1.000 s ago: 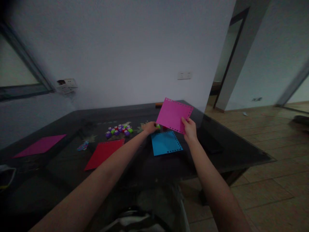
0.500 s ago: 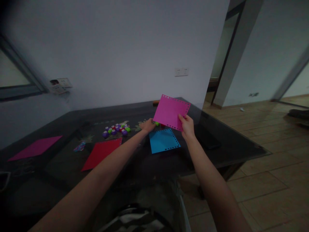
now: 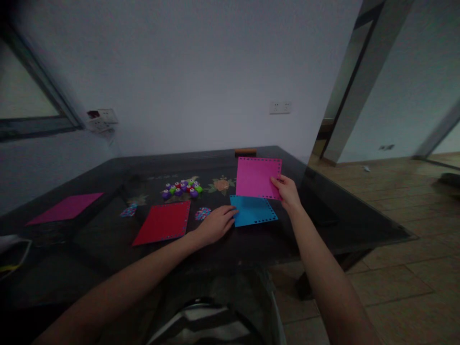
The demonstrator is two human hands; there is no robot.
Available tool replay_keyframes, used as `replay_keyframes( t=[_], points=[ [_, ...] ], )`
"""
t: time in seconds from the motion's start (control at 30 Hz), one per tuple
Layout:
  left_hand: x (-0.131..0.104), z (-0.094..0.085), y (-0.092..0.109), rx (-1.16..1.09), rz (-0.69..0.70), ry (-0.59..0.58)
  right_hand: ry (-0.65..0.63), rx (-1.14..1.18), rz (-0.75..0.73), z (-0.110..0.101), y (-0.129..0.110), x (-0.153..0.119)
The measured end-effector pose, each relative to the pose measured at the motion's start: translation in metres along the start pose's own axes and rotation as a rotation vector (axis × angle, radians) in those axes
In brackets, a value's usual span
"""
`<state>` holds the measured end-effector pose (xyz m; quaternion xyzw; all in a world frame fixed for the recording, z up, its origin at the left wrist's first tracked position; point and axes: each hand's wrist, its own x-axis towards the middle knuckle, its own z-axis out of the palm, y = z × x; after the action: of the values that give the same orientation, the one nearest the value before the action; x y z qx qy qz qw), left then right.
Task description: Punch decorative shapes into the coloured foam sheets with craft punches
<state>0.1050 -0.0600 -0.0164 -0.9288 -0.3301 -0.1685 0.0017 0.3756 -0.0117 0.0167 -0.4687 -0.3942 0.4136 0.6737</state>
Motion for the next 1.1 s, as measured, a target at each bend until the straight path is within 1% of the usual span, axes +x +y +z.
replay_keyframes(
  t=[0.1,0.2,0.33,0.43,0.67,0.8,0.87,1.1],
  points=[
    [0.004,-0.001,-0.004,0.041,0.034,-0.048,-0.067,-0.074,0.030,-0.003,0.001,-0.003],
    [0.002,-0.002,-0.005,0.062,0.059,-0.077,-0.150,-0.184,0.070,-0.005,0.001,-0.006],
    [-0.002,-0.003,-0.004,0.046,0.080,-0.044,-0.266,-0.341,0.169,-0.004,0.002,-0.008],
    [-0.001,-0.005,-0.002,0.026,0.068,-0.027,-0.329,-0.382,0.224,-0.003,0.004,-0.009],
    [-0.001,-0.006,-0.004,-0.008,-0.090,0.001,-0.350,-0.344,0.314,-0.003,0.004,-0.012],
    [-0.001,-0.001,-0.004,-0.019,-0.103,0.038,-0.392,-0.364,0.330,-0.003,0.007,-0.013],
    [-0.001,0.000,-0.003,-0.022,-0.102,0.038,-0.408,-0.393,0.333,-0.004,0.009,-0.012],
    [0.001,0.001,-0.001,-0.047,-0.096,-0.050,-0.457,-0.421,0.318,-0.007,0.018,-0.007]
  ],
)
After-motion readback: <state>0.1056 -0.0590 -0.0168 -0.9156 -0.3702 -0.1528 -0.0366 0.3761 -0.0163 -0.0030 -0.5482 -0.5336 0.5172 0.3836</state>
